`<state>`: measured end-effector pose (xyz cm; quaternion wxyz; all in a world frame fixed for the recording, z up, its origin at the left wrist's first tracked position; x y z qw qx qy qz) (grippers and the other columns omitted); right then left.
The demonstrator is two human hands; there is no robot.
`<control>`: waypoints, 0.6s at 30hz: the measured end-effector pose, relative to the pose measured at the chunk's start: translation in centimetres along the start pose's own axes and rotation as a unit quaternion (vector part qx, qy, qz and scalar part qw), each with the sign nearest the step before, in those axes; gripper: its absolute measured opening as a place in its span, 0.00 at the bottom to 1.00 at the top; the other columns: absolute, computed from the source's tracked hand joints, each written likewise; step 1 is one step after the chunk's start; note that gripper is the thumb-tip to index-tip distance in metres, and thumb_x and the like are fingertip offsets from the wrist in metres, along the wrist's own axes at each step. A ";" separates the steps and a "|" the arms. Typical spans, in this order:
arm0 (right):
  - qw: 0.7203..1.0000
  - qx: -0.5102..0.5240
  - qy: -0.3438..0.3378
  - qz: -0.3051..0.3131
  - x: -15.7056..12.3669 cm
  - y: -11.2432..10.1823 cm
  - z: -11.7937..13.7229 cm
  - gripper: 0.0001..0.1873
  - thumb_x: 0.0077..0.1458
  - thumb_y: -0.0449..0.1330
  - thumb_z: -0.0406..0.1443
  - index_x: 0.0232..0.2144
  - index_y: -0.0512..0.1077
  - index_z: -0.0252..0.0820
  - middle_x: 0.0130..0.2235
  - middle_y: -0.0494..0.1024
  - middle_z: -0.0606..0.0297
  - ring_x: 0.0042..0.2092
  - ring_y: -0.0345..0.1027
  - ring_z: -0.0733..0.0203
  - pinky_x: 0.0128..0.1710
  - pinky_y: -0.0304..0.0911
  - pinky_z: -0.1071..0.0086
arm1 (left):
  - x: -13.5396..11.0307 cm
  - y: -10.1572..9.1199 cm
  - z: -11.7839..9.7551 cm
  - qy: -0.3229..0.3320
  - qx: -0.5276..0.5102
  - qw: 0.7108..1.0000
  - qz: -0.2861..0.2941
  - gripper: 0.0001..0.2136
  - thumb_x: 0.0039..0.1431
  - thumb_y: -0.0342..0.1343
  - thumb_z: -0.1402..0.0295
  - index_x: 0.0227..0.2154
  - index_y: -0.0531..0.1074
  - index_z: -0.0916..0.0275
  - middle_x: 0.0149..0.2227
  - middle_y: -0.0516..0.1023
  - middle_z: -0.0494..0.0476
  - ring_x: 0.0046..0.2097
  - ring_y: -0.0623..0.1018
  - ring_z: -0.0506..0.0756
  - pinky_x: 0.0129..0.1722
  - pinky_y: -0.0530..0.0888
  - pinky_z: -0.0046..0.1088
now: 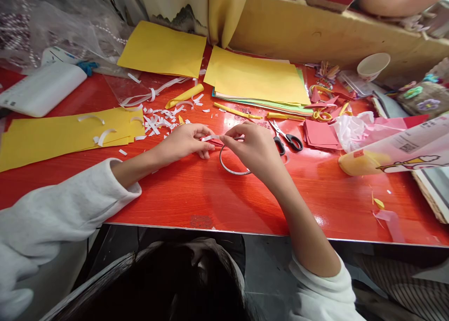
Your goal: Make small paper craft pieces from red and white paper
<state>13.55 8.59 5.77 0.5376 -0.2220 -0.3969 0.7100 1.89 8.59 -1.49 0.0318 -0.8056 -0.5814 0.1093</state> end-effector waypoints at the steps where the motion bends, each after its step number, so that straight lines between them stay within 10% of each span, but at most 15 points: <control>1: 1.000 0.001 0.001 0.000 0.0 0.0 0.0 0.08 0.52 0.60 0.39 0.24 0.76 0.43 0.30 0.78 0.62 0.32 0.68 0.58 0.31 0.57 0.65 | 0.0 -0.1 0.0 0.000 -0.003 1.000 -0.003 0.08 0.50 0.58 0.74 0.34 0.70 0.67 0.22 0.76 0.55 0.25 0.78 0.53 0.28 0.74 0.30; 18: 1.000 -0.025 -0.008 -0.004 0.1 -0.9 -0.3 0.08 0.51 0.60 0.39 0.24 0.76 0.43 0.27 0.75 0.61 0.29 0.66 0.59 0.29 0.56 0.65 | 0.1 -0.1 0.1 -0.020 -0.088 0.996 0.009 0.12 0.50 0.59 0.78 0.38 0.67 0.65 0.35 0.76 0.56 0.29 0.78 0.49 0.32 0.76 0.27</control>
Point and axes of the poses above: each hand's wrist, its own x-axis towards the middle knuckle, its own y-axis out of the palm, z = x × y, the point moved 10 cm from there along x, towards the middle knuckle
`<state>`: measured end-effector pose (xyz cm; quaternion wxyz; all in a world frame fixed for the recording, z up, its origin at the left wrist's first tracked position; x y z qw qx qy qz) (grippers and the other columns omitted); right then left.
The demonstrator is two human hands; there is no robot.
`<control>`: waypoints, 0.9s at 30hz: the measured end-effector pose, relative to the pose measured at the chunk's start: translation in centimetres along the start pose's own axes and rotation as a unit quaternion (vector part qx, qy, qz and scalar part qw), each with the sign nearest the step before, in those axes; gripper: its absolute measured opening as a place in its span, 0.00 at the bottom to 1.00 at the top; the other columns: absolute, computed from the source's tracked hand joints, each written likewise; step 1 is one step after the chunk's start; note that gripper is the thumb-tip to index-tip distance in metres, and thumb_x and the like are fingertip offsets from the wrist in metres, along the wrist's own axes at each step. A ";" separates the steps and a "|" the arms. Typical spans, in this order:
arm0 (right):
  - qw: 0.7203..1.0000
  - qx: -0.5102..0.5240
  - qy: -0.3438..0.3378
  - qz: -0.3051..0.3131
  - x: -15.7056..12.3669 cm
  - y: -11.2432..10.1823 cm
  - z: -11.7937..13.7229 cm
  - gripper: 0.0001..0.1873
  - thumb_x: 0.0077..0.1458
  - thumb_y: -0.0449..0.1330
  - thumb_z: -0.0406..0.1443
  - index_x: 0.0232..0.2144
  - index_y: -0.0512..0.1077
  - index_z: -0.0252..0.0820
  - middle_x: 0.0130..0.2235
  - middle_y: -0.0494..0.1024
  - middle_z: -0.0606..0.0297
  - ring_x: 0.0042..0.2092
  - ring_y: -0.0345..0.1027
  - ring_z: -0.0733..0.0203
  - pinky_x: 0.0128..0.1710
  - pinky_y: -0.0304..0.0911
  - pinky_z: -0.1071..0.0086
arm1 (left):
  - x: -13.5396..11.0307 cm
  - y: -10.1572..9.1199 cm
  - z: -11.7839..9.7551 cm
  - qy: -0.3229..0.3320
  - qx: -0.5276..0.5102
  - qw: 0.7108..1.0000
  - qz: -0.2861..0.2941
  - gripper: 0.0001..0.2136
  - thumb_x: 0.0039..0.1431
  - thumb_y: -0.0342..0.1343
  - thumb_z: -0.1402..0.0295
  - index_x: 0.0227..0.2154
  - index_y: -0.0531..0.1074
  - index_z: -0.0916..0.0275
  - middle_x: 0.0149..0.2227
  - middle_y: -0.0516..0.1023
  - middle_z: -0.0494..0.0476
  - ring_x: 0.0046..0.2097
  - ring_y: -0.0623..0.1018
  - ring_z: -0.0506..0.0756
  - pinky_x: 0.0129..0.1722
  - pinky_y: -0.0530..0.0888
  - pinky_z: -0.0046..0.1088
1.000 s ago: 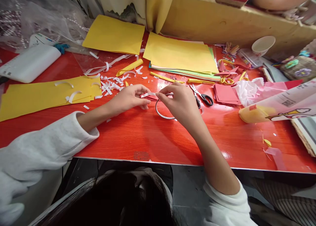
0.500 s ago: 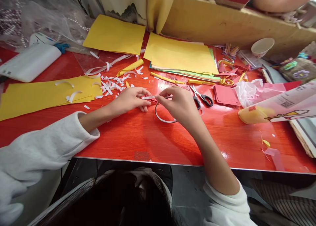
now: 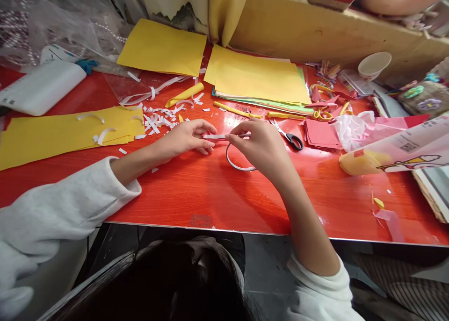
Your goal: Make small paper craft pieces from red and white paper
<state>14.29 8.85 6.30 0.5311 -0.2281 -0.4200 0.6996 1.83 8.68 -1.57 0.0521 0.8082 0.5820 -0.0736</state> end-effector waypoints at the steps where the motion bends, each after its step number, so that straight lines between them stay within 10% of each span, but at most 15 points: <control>1: 1.000 0.001 -0.001 0.001 0.0 0.0 0.0 0.08 0.51 0.60 0.39 0.24 0.76 0.43 0.27 0.75 0.61 0.29 0.66 0.59 0.29 0.56 0.65 | 0.0 -0.1 -0.1 -0.003 -0.010 1.000 -0.002 0.13 0.49 0.60 0.78 0.38 0.67 0.65 0.35 0.76 0.56 0.31 0.79 0.50 0.33 0.77 0.27; 7: 1.000 -0.010 0.000 0.007 0.0 -0.1 -0.1 0.09 0.52 0.60 0.39 0.25 0.76 0.43 0.29 0.76 0.61 0.30 0.66 0.59 0.30 0.57 0.64 | 0.0 -0.4 -0.5 0.008 -0.043 0.999 -0.018 0.08 0.59 0.55 0.66 0.36 0.69 0.67 0.35 0.76 0.57 0.33 0.80 0.52 0.34 0.78 0.29; 27: 0.999 -0.010 -0.031 0.023 -0.2 0.1 0.8 0.08 0.53 0.60 0.40 0.28 0.77 0.44 0.32 0.76 0.61 0.32 0.66 0.59 0.30 0.56 0.64 | -0.2 -0.3 -0.5 -0.006 -0.021 1.000 -0.011 0.08 0.55 0.51 0.74 0.32 0.74 0.70 0.30 0.76 0.58 0.31 0.77 0.50 0.32 0.78 0.27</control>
Point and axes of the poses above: each hand's wrist, its own x-axis towards the middle knuckle, its own y-axis out of the palm, z = x × y, the point moved 10 cm from there along x, towards the middle knuckle
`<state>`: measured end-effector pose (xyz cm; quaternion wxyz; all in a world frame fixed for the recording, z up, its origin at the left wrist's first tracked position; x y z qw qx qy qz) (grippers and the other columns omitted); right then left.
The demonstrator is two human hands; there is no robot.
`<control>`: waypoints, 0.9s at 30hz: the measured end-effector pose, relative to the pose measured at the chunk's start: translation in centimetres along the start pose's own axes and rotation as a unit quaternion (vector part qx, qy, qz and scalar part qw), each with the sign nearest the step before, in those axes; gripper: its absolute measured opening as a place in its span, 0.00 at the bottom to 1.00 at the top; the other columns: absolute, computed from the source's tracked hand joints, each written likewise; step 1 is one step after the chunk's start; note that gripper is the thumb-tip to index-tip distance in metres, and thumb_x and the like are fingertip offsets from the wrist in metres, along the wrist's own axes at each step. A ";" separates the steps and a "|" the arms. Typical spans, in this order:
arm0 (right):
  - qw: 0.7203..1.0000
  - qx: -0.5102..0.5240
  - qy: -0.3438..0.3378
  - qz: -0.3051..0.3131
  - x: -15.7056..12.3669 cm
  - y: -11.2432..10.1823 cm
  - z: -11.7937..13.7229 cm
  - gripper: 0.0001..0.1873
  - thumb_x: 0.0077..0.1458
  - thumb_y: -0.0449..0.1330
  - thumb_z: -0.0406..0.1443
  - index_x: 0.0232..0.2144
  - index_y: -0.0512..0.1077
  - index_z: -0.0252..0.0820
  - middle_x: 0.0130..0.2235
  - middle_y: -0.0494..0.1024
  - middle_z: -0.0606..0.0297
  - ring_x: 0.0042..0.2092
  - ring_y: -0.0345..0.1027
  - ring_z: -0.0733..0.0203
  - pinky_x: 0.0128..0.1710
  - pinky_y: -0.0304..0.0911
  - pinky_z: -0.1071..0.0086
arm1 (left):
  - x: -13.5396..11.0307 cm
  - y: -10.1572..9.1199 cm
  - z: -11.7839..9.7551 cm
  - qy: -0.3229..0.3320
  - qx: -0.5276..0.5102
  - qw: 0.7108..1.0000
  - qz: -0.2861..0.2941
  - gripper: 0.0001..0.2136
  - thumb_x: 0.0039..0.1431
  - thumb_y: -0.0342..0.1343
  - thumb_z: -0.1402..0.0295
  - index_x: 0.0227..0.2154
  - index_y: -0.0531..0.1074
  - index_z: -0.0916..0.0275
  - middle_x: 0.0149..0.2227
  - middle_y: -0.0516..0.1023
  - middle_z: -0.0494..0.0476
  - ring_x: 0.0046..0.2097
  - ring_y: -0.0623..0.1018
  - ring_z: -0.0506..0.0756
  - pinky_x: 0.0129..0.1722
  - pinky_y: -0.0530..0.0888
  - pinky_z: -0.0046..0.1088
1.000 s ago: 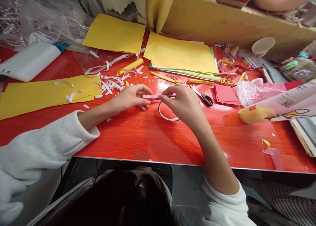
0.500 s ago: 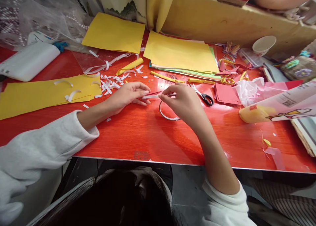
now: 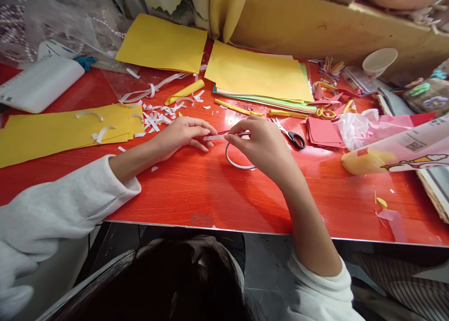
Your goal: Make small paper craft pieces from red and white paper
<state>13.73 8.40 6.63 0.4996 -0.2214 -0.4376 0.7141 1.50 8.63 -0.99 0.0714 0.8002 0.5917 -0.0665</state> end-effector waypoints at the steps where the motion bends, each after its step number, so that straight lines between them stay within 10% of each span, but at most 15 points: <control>1: 1.000 0.006 -0.001 0.003 0.0 0.0 0.1 0.08 0.53 0.60 0.40 0.28 0.77 0.44 0.32 0.76 0.61 0.32 0.66 0.59 0.30 0.56 0.64 | 0.0 0.1 -0.1 0.002 0.000 1.000 0.003 0.09 0.57 0.51 0.71 0.32 0.74 0.71 0.31 0.76 0.59 0.31 0.77 0.51 0.32 0.78 0.27; 10: 0.999 0.030 0.012 0.008 -0.1 -0.2 0.1 0.07 0.53 0.61 0.40 0.28 0.77 0.44 0.33 0.77 0.61 0.33 0.67 0.59 0.31 0.57 0.63 | 0.0 0.2 0.3 -0.017 -0.017 1.000 0.001 0.29 0.58 0.46 0.45 0.31 0.75 0.72 0.34 0.80 0.66 0.34 0.79 0.54 0.38 0.77 0.30; 27: 0.995 0.082 0.022 0.055 -0.2 0.0 0.1 0.09 0.51 0.62 0.43 0.28 0.78 0.46 0.33 0.78 0.63 0.35 0.69 0.57 0.32 0.60 0.63 | 0.0 0.3 0.4 -0.026 -0.018 0.999 0.010 0.26 0.61 0.47 0.50 0.31 0.77 0.72 0.29 0.80 0.64 0.32 0.79 0.53 0.40 0.76 0.31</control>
Point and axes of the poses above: each hand's wrist, its own x-axis towards the middle knuckle, its own y-axis out of the palm, z = x × y, the point moved 10 cm from there along x, towards the middle knuckle
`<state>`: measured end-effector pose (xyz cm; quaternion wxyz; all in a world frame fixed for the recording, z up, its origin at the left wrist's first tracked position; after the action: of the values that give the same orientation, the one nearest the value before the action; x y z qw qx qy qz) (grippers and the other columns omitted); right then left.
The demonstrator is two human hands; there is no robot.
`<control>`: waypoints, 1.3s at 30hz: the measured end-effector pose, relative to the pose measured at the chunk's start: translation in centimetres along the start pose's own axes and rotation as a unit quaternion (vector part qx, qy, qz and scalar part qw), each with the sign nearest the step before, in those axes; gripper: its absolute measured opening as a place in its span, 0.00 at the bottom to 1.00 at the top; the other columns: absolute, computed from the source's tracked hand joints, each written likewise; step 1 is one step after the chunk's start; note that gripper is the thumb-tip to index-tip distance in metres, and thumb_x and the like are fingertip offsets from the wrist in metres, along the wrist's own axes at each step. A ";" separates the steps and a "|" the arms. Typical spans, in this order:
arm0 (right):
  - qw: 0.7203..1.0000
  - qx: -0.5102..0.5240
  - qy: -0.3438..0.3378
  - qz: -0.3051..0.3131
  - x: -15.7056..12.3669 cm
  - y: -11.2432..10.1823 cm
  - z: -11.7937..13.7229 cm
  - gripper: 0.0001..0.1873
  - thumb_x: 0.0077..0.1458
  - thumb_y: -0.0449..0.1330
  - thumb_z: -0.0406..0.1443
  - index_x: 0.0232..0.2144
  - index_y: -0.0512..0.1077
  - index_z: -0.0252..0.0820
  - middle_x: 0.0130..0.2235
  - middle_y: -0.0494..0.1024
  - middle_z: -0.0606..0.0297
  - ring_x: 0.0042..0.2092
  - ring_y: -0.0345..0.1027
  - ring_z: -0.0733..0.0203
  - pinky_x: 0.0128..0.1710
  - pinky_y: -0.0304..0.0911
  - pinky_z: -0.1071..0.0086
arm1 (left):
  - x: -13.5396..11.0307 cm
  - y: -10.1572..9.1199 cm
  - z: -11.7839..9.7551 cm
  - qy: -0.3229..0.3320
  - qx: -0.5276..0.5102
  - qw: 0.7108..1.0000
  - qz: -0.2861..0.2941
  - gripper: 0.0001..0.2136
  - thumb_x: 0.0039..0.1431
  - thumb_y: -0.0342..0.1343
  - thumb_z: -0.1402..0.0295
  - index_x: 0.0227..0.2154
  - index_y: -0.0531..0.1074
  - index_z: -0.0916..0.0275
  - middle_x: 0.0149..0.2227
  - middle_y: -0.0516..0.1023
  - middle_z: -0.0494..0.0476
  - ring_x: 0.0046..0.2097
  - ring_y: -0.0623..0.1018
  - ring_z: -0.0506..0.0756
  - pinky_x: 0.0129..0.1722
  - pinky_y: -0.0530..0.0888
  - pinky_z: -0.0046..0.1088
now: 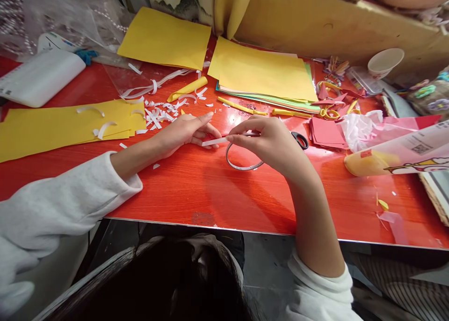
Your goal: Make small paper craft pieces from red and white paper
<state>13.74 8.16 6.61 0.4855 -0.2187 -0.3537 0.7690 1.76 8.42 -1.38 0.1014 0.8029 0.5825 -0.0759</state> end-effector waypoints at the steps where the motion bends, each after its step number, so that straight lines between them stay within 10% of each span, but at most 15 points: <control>1: 1.000 -0.007 0.001 -0.009 0.0 -0.2 -0.1 0.09 0.50 0.62 0.43 0.28 0.78 0.46 0.33 0.78 0.62 0.34 0.69 0.56 0.31 0.59 0.63 | 0.0 0.0 0.0 0.001 -0.002 1.000 0.000 0.26 0.60 0.47 0.50 0.30 0.77 0.72 0.29 0.80 0.64 0.32 0.80 0.53 0.40 0.76 0.31; 39: 1.000 -0.005 -0.004 -0.031 0.2 0.0 -0.4 0.12 0.51 0.61 0.45 0.30 0.78 0.45 0.31 0.77 0.62 0.32 0.68 0.57 0.28 0.58 0.64 | -0.2 0.5 -0.5 0.002 0.012 1.000 0.008 0.26 0.60 0.48 0.51 0.28 0.77 0.72 0.28 0.80 0.64 0.32 0.80 0.53 0.40 0.76 0.30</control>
<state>13.94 8.50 6.32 0.5062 -0.2071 -0.3661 0.7529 2.15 8.18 -0.78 0.0915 0.8088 0.5754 -0.0805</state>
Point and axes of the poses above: each hand's wrist, its own x-axis towards the middle knuckle, its own y-axis out of the palm, z = x × y, the point moved 10 cm from there along x, towards the middle knuckle
